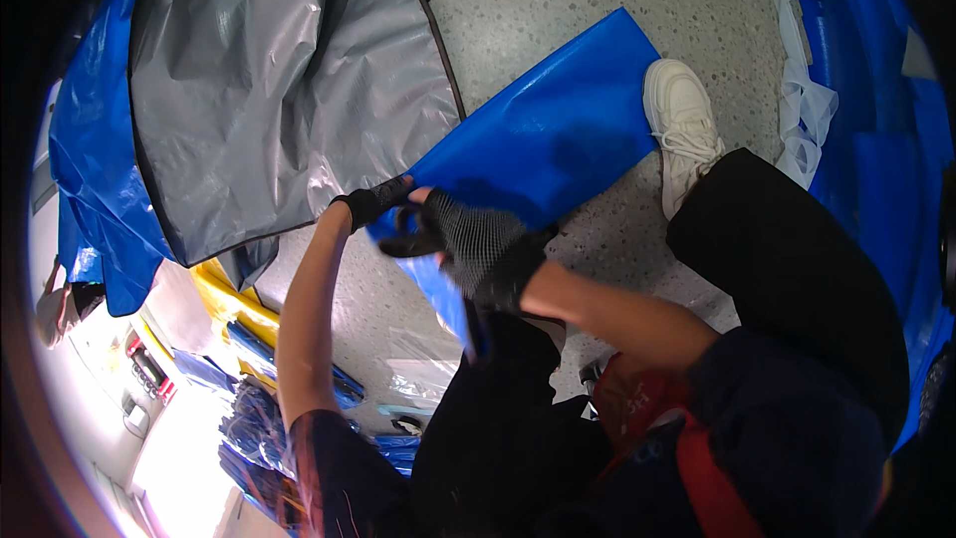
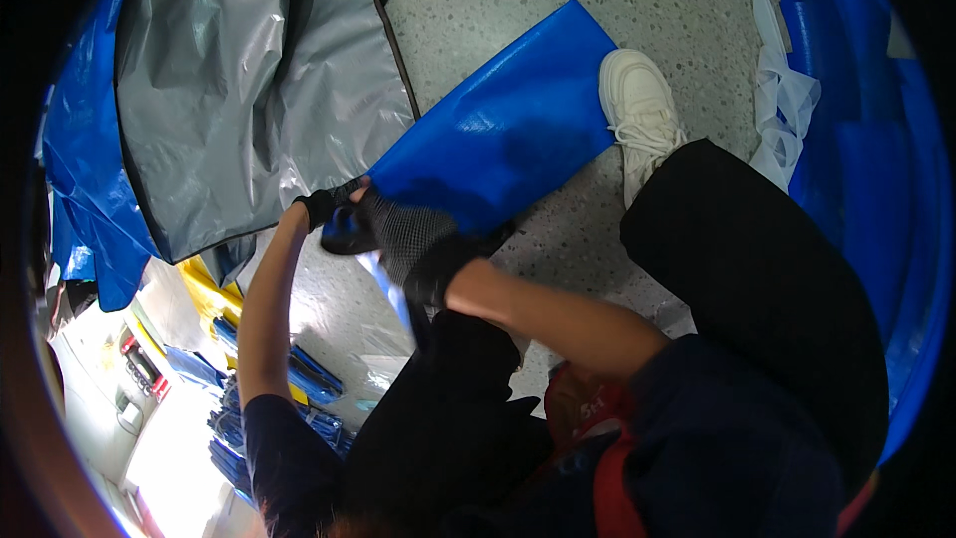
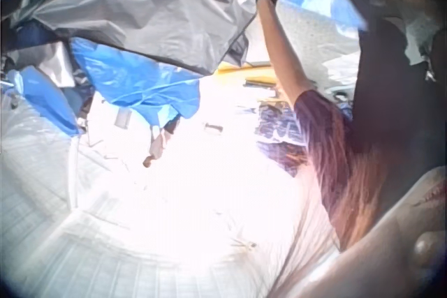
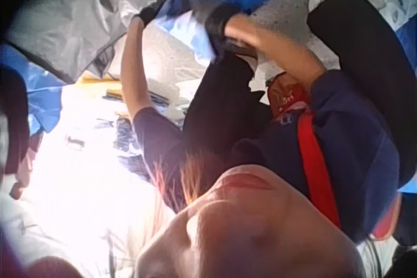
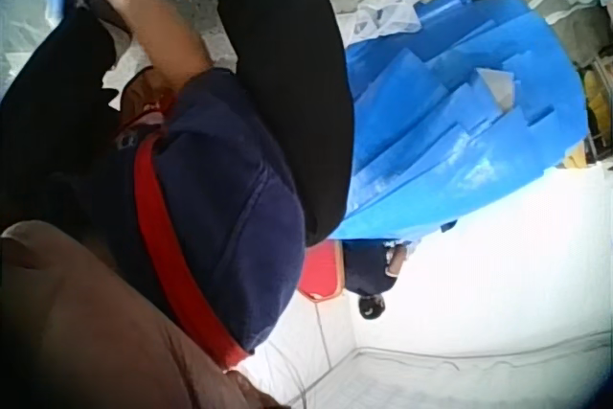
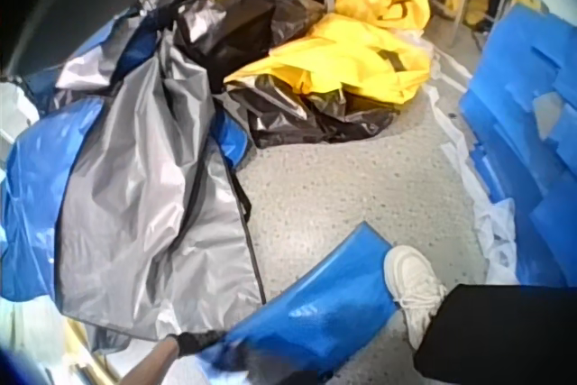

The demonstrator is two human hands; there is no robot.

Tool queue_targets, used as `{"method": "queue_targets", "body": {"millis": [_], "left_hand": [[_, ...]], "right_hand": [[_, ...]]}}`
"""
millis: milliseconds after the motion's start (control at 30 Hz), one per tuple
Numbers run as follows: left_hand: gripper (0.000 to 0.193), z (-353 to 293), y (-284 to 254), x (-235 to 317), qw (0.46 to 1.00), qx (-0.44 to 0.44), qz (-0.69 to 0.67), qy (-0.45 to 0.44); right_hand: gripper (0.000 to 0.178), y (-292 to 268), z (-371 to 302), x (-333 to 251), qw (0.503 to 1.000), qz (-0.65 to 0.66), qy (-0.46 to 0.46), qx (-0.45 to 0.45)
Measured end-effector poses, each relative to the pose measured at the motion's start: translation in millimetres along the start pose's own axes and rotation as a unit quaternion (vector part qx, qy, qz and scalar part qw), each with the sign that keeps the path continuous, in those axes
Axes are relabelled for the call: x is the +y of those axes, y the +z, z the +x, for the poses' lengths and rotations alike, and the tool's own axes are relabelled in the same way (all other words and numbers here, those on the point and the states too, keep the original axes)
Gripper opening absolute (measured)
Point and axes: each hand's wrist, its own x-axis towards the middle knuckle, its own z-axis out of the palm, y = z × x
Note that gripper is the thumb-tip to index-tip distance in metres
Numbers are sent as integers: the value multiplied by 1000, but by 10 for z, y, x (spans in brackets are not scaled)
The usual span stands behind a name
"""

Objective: The person folds a large blue tarp on the floor, aligning edges and repeatedly folding it into a compact rectangle. They then place the folded tarp into a clear plastic bag. The scene shows other tarps and packaging materials nearby.

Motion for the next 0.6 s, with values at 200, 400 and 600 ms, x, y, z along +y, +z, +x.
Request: {"method": "queue_targets", "body": {"millis": [200, 400, 600], "left_hand": [[62, 313, 347, -414, 931, 341, 99, 89], [81, 173, 501, -68, 926, 356, 127, 20], [77, 177, 760, -38, 919, 372, 132, 5]], "right_hand": [[46, 43, 381, 1022, 984, -156, 70, -41], [72, -228, 365, 712, 956, -18, 270, -111], [70, 422, -309, 1516, 986, -92, 96, 98]]}}
